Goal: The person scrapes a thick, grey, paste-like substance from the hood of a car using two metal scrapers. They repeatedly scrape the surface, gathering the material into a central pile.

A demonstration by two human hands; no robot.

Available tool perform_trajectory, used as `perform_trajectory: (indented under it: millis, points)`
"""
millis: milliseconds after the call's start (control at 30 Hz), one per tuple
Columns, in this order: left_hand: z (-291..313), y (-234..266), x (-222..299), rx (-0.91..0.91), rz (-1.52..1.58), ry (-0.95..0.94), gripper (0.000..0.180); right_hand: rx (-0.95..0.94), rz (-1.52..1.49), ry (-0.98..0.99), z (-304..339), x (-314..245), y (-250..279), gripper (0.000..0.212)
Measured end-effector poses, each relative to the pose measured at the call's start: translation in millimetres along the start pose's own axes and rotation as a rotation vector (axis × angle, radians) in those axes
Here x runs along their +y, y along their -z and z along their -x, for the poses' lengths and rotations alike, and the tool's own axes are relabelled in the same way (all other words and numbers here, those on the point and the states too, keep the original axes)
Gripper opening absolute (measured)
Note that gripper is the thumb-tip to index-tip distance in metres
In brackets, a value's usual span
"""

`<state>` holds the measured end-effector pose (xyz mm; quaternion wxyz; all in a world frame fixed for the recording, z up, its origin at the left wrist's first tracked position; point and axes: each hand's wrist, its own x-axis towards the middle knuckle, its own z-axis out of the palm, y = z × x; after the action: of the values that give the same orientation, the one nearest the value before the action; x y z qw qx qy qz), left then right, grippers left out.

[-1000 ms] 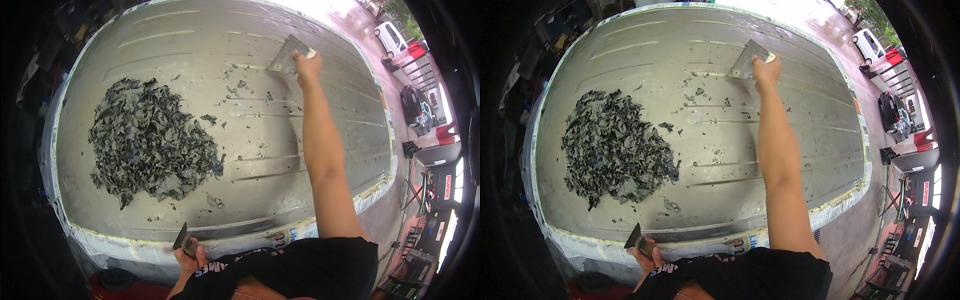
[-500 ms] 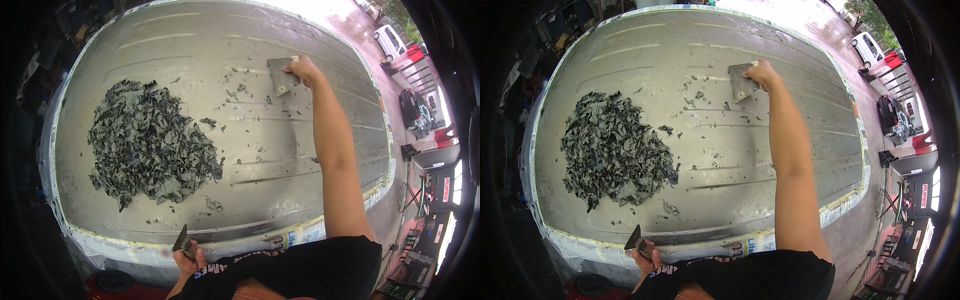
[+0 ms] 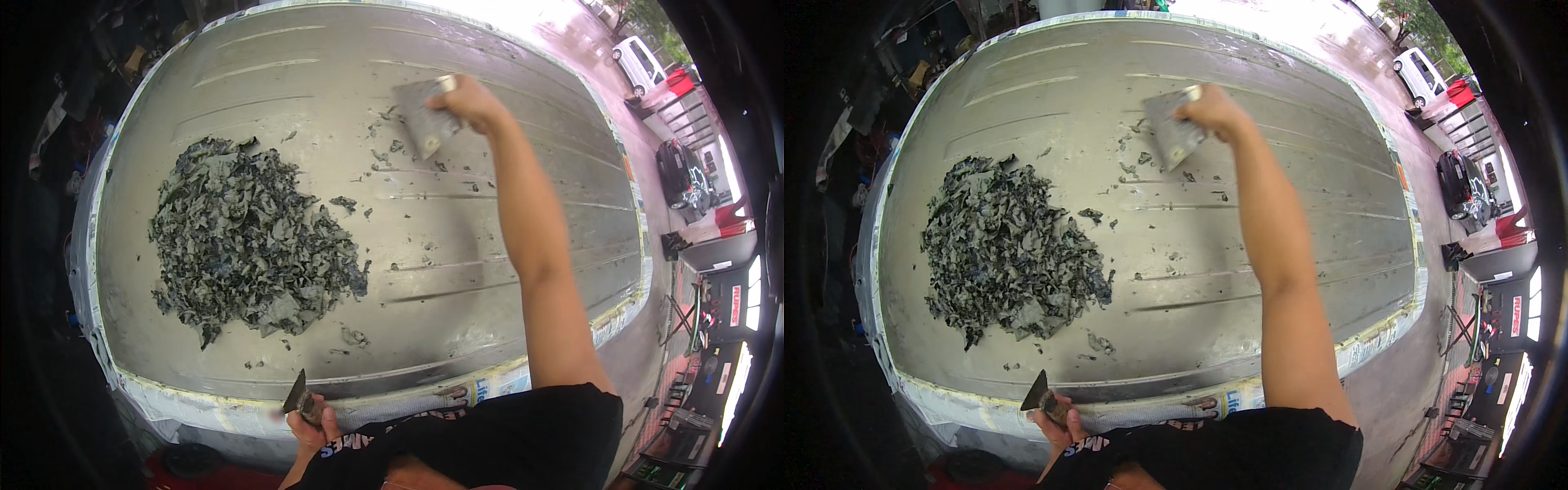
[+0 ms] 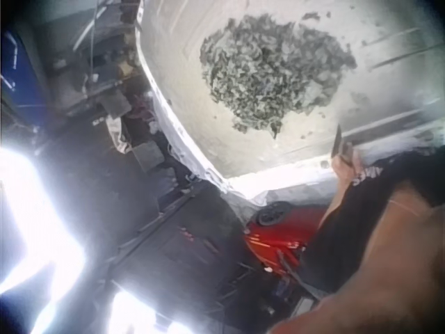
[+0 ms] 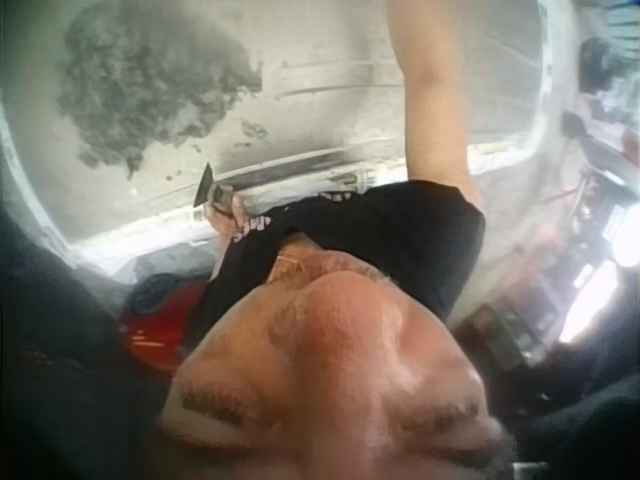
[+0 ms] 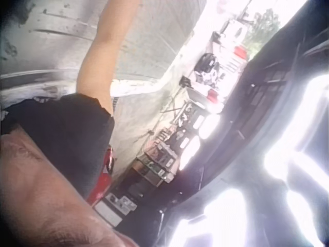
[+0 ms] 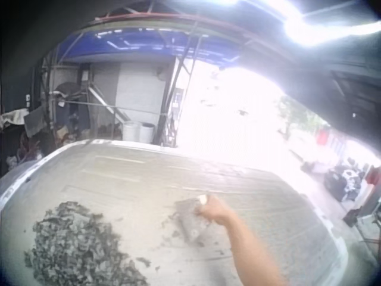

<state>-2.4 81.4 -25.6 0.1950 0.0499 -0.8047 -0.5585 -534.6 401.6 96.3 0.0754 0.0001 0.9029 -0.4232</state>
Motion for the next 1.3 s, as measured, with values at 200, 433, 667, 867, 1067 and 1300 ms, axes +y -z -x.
perform_trajectory:
  millis: [200,433,667,867,1067,1300]
  points:
    - [6,-4,-10,0.011,-0.075,-0.05,0.045,0.215,0.277,-0.066,-17,38,96,0.042]
    - [2,3,-6,-0.036,-0.161,-0.073,0.044,0.199,0.764,0.181,-33,19,83,0.037]
    - [-5,3,-5,-0.049,-0.111,-0.121,0.047,0.298,0.945,0.262,-59,41,61,0.036]
    - [7,4,-7,-0.033,-0.211,-0.076,0.047,-0.07,0.849,0.38,15,-51,-10,0.035]
    - [8,0,-17,-0.023,-0.12,-0.055,0.049,0.216,0.873,0.37,2,-14,54,0.046]
    - [0,-1,-7,0.011,-0.077,-0.01,0.046,0.225,1.03,0.493,-28,42,22,0.052]
